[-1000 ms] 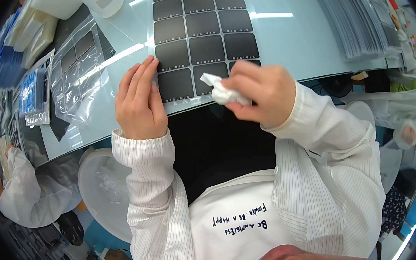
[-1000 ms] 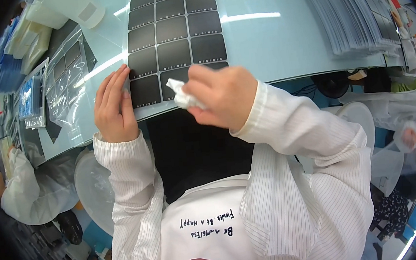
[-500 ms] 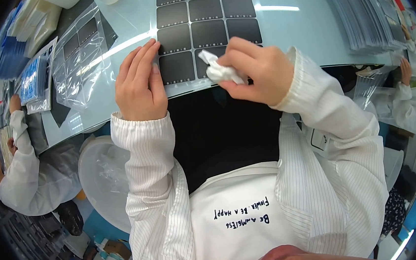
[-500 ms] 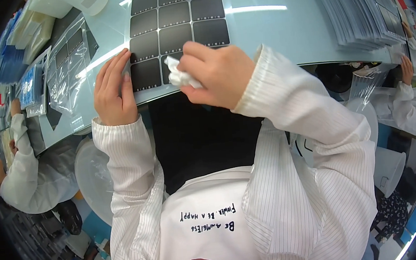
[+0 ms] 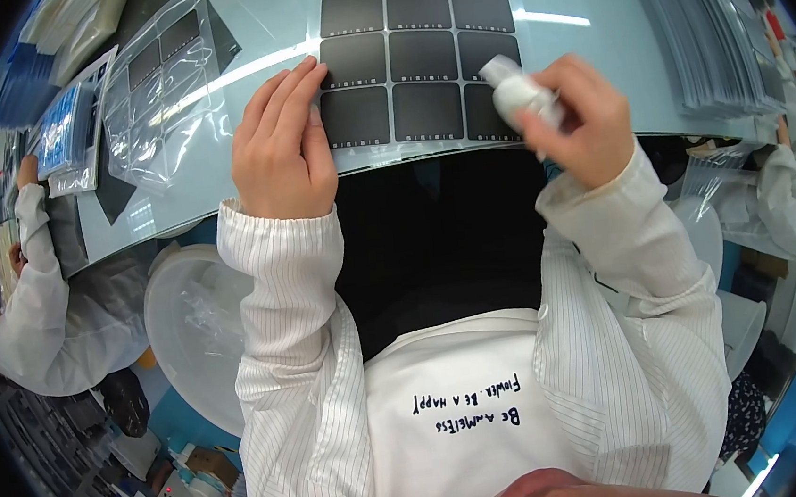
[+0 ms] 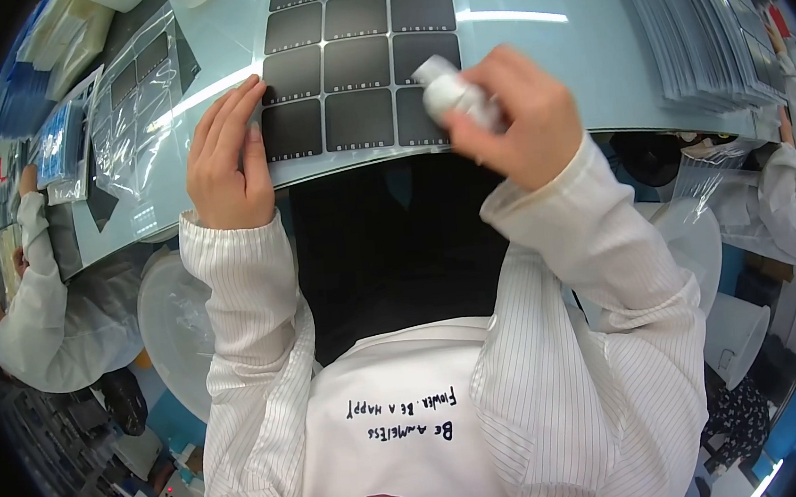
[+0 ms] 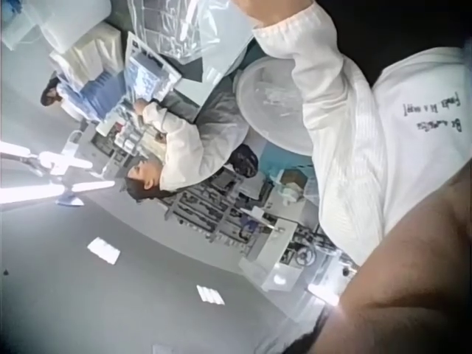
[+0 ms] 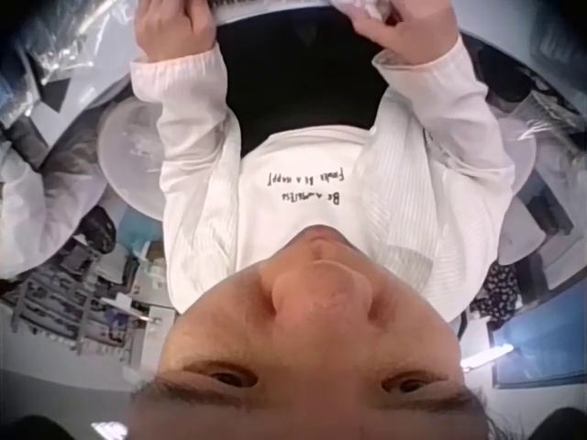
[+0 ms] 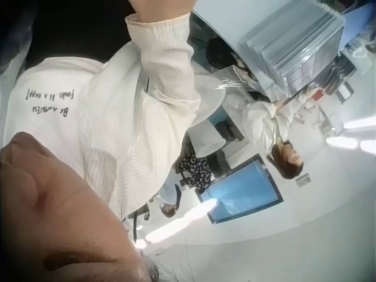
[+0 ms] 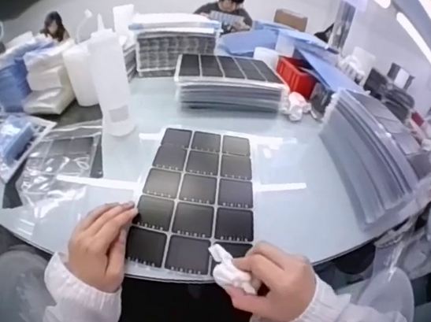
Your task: Cleaning and inspecting small square manufacturing components on a grid sheet using a cloth and solution.
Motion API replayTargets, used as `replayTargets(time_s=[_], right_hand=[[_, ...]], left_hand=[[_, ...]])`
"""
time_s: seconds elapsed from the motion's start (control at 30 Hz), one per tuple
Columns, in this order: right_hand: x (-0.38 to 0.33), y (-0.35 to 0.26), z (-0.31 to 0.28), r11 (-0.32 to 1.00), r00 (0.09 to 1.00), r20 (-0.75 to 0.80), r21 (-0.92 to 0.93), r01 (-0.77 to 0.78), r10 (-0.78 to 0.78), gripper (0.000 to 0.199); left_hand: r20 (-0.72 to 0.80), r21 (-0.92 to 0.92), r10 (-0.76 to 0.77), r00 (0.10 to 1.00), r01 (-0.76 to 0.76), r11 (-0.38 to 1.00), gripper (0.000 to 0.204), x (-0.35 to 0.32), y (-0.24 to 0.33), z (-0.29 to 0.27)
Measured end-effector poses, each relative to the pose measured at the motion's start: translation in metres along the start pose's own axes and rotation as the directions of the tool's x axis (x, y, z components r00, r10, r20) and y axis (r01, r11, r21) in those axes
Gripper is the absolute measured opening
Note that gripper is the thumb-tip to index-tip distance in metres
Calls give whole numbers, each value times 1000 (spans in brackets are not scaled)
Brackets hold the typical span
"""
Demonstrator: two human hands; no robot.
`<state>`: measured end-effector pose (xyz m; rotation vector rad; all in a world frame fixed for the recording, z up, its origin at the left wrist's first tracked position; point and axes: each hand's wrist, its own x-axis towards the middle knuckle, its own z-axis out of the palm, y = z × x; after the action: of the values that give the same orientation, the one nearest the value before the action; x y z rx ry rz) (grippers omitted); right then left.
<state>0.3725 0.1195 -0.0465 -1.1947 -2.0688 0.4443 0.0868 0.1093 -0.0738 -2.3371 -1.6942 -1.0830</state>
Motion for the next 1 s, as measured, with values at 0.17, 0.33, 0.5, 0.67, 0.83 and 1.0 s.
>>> replayTargets(time_s=[0.17,0.33,0.5,0.67,0.83,1.0], right_hand=[[-9,-20,18,996,995,62,48,79,-82,25],[3,-23,27,989,999,36,148,-25,20,22],[24,42,-18,929,977,-206,-351,-120,48,26],[37,86,-54,858,912,-347,-376,-349,219,39],[23,50,-59,908,915,-384,-331,-258,121,47],[-5,3,-81,489,779,468,607,-626,416,53]], left_hand=[[9,-20,-13,1000,13,1000,30,1,1,2],[11,-12,-18,1000,18,1000,29,-2,-2,1],[-3,-24,-14,1000,14,1000,29,-1,-2,0],[23,-54,-20,1000,22,998,31,-1,-2,-1],[87,-137,-69,994,80,987,39,-3,-1,-8],[172,-308,-100,980,150,940,46,-2,-2,-19]])
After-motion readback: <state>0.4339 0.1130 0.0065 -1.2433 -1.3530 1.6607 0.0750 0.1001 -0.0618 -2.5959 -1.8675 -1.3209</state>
